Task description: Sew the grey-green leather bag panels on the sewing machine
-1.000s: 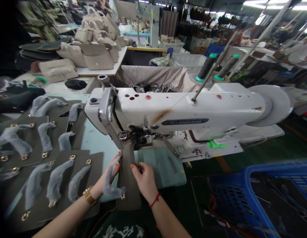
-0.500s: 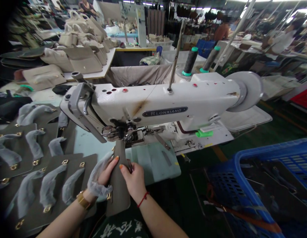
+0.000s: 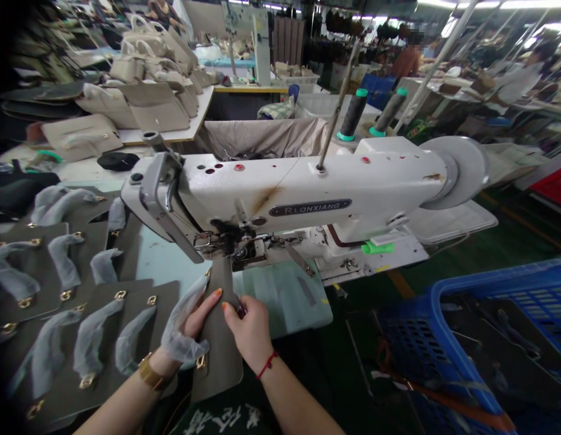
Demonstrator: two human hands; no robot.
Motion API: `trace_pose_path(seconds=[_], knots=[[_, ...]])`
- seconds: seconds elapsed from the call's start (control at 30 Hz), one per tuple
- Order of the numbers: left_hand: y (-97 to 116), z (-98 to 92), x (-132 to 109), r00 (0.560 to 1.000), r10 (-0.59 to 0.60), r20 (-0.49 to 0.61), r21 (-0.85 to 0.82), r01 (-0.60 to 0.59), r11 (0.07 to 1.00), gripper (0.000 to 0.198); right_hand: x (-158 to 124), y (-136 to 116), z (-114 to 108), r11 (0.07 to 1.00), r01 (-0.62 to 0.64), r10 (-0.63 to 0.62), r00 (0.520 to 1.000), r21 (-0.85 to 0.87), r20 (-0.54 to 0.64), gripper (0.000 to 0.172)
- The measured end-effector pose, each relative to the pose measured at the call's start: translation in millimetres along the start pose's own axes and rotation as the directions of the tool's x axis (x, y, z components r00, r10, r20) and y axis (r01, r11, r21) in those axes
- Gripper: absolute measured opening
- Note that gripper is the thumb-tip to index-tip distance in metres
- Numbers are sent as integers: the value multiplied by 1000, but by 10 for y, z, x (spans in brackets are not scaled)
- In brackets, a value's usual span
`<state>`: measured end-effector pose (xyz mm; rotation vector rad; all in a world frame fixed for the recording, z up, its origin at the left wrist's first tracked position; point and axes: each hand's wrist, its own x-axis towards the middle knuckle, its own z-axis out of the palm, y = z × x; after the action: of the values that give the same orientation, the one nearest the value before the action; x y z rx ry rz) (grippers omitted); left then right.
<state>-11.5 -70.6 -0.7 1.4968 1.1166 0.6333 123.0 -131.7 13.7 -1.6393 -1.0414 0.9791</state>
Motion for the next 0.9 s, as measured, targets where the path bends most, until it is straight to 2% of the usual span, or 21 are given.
trace_pose_path(seconds=[0.1, 0.27, 0.33, 0.47, 0.6, 0.7, 0.9], knots=[[67, 24, -1, 995, -103, -14, -154, 100, 983, 51, 0, -6, -10, 1000, -19, 19, 1000, 3, 6, 30], [150, 50, 2, 980, -189, 66, -296, 200, 934, 55, 11, -38, -22, 997, -65, 64, 997, 49, 36, 27], [159, 48, 21, 984, -170, 50, -312, 177, 934, 56, 30, -44, -24, 995, -78, 76, 996, 60, 36, 27], [190, 17, 92, 993, -105, -51, -307, 85, 948, 57, 82, -47, -22, 988, -107, 101, 993, 113, 57, 28], [230, -50, 159, 991, -26, -133, -153, 5, 988, 54, 149, -46, -7, 980, -127, 118, 991, 150, 68, 28], [243, -101, 193, 990, 42, -132, -29, -46, 998, 50, 207, -46, 12, 977, -126, 115, 991, 171, 72, 28], [279, -144, 279, 995, -24, -97, -193, 4, 981, 45, 317, -74, 35, 979, -117, 108, 992, 168, 61, 29]])
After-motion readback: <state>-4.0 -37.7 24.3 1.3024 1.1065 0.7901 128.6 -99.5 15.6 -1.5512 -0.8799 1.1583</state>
